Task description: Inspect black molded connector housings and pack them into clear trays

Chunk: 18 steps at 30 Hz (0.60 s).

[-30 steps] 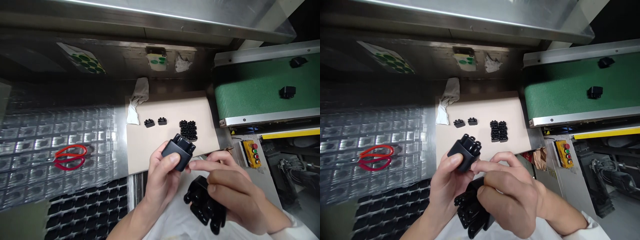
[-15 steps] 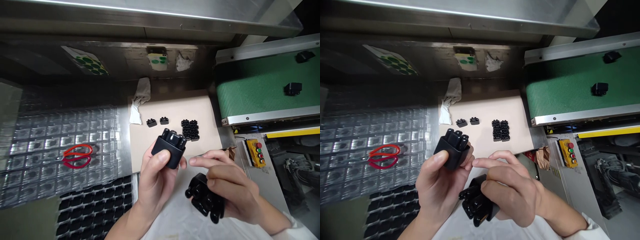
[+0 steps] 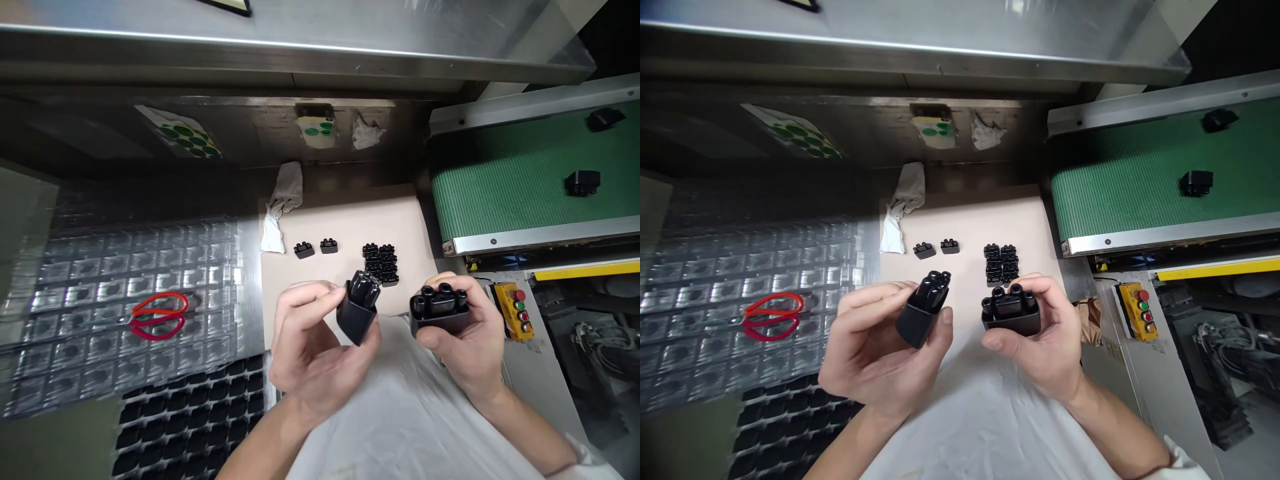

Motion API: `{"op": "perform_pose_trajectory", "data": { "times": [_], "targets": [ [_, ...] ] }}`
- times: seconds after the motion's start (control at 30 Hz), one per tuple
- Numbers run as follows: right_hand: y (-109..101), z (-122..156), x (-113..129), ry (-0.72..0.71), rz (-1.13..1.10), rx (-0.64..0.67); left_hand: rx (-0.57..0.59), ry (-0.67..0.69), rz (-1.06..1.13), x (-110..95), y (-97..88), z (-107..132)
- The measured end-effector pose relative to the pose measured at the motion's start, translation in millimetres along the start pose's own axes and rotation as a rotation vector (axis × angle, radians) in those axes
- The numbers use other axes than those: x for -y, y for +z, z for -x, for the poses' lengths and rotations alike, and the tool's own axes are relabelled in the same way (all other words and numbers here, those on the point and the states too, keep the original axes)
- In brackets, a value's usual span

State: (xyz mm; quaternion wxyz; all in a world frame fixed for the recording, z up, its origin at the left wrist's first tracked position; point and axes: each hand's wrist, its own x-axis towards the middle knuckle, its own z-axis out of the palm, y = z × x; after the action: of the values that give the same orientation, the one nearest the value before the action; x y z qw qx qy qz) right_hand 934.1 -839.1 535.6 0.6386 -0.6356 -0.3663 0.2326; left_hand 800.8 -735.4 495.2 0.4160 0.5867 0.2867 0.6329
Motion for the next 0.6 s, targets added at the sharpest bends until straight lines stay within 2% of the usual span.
{"op": "perform_pose_trajectory", "data": {
  "times": [0.03,0.07,0.1,0.23,0.3,0.37,0.6],
  "targets": [
    [2.2,1.4,1.0,-0.001,0.022,-0.001,0.006,0.076,-0.024,1.4,-1.0,0.2],
    [4.6,2.8,2.3,-0.006,0.037,0.001,0.021,0.085,-0.010,2.5,-2.6,0.5],
    [6.9,4.5,3.5,-0.010,0.044,0.004,0.047,0.015,0.039,3.0,-5.0,1.1],
    [10.2,12.7,3.8,-0.016,0.026,0.010,0.127,-0.589,0.398,-1.6,-18.3,4.7],
    [8.2,17.5,1.1,-0.013,0.020,-0.002,0.125,-0.772,0.523,-7.3,-24.2,6.3],
    [5.6,21.9,-1.9,-0.010,0.021,-0.023,0.118,-0.823,0.579,-13.4,-28.1,7.6],
    [5.3,37.0,-1.9,0.008,0.014,-0.039,0.099,-0.828,0.560,-24.6,-36.4,12.3]
  ]
}}
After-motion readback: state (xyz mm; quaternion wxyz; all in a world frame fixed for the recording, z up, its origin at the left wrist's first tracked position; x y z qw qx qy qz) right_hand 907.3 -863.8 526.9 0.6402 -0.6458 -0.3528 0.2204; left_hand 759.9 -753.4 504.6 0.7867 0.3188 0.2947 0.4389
